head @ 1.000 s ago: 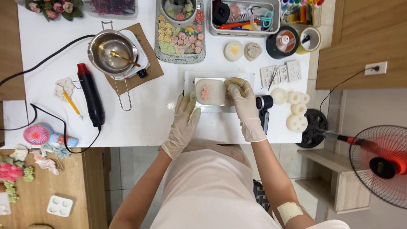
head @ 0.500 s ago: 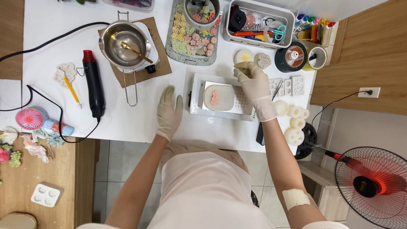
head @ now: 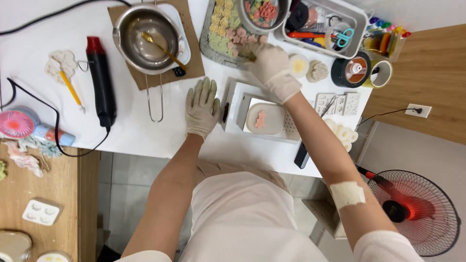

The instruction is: The recorder is seen decorating a candle with wax flower ornaments.

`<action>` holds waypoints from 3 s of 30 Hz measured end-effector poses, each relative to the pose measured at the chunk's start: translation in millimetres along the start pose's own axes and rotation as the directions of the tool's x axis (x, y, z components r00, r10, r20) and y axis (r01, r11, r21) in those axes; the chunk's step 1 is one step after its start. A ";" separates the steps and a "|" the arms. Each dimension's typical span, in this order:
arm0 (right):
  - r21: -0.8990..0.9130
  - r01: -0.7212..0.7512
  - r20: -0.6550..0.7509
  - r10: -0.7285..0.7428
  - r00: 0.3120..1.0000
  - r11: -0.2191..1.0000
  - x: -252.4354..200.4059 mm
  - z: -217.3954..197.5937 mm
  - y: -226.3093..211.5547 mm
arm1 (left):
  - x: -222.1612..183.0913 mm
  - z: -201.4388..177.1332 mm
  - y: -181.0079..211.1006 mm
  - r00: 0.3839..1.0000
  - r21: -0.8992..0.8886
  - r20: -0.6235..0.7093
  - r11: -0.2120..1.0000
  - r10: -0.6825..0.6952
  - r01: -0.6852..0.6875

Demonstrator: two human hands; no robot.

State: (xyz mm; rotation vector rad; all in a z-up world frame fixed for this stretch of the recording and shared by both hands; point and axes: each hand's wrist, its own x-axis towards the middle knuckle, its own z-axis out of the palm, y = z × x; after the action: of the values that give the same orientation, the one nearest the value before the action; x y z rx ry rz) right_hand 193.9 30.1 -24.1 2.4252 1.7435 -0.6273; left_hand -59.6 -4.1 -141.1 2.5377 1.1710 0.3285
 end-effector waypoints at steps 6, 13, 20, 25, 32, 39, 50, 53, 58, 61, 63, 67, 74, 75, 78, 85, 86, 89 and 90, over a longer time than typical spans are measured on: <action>-0.240 0.244 -0.302 -0.311 0.901 0.940 46.0 73.2 17.3 | 4.1 -3.7 0.4 0.998 -0.009 0.055 0.999 -0.034 0.034; -0.058 0.143 -0.236 -0.153 0.960 0.988 53.2 87.8 21.6 | 3.8 -5.5 -0.5 0.998 -0.005 0.065 1.000 -0.024 0.024; -0.105 0.230 -0.338 -0.252 0.907 0.967 52.3 78.7 27.2 | 3.7 -1.3 -0.2 0.997 0.002 0.079 1.000 -0.020 0.020; 0.144 0.192 -0.336 -0.135 0.932 0.971 14.5 31.4 20.1 | 1.8 2.0 -0.6 0.996 0.010 0.090 1.000 -0.021 0.020; 0.877 -0.015 -0.121 0.251 0.960 0.480 -82.9 -31.4 24.0 | 1.1 1.5 1.1 0.995 0.037 0.098 0.999 -0.001 -0.003; 0.870 -0.108 -0.046 0.297 0.954 0.482 -162.1 -22.9 36.3 | -1.0 -5.3 5.7 0.995 -0.012 0.097 1.000 -0.010 0.011; 0.816 -0.152 0.025 0.229 0.973 0.557 -184.1 -14.4 36.6 | -3.5 -0.8 6.5 0.997 0.006 0.069 1.000 0.025 -0.026; 0.691 0.011 -0.119 0.099 0.988 0.723 -179.3 -12.7 35.9 | -4.3 0.2 5.7 0.997 0.008 0.070 1.000 0.023 -0.024; 0.516 0.190 -0.217 -0.087 0.972 0.836 -166.4 -6.5 33.8 | -4.0 -3.0 6.3 0.996 0.012 0.083 1.000 0.025 -0.026; 0.565 0.107 -0.171 -0.011 0.985 0.818 -167.4 -12.5 27.0 | -4.0 -1.6 6.5 0.997 0.003 0.073 1.000 0.022 -0.022; 0.674 0.081 -0.153 0.031 0.988 0.734 -168.8 -10.0 25.9 | -4.2 -1.4 6.6 0.997 0.026 0.072 0.999 0.026 -0.028; 0.657 0.097 -0.216 0.064 0.974 0.748 -172.3 -3.3 26.8 | -3.7 -1.5 6.0 0.996 0.016 0.086 1.000 0.008 -0.009; 0.576 0.111 -0.302 0.084 0.950 0.810 -179.2 3.2 26.8 | -3.3 -2.5 5.3 0.998 0.011 0.068 1.000 0.018 -0.019; 0.550 0.117 -0.321 0.080 0.944 0.827 -180.0 2.0 24.8 | -3.0 -2.5 5.8 0.997 0.002 0.070 1.000 0.017 -0.018; 0.535 0.116 -0.332 0.082 0.940 0.837 -177.9 1.2 21.7 | -2.5 -4.2 6.4 0.997 -0.006 0.071 1.000 0.019 -0.019; 0.534 0.148 -0.324 0.040 0.945 0.832 -172.3 -1.6 23.2 | -4.1 -1.3 5.1 0.998 0.000 0.053 1.000 0.020 -0.020; 0.520 0.184 -0.346 0.009 0.938 0.834 -172.0 -1.8 23.3 | -4.1 -2.1 5.7 0.998 -0.001 0.060 1.000 0.017 -0.017; 0.531 0.199 -0.341 -0.008 0.940 0.824 -169.3 -1.5 23.6 | -3.3 -2.0 5.2 0.998 0.003 0.061 1.000 0.017 -0.017; 0.555 0.177 -0.314 0.008 0.949 0.813 -168.6 -1.1 23.7 | -3.5 -1.4 4.9 0.998 0.008 0.056 1.000 0.022 -0.023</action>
State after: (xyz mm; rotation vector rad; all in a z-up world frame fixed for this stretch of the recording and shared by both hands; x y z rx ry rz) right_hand 171.6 -127.4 36.6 2.9947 2.0212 -0.9653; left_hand -58.9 -9.5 -138.2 2.5520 1.1261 0.2566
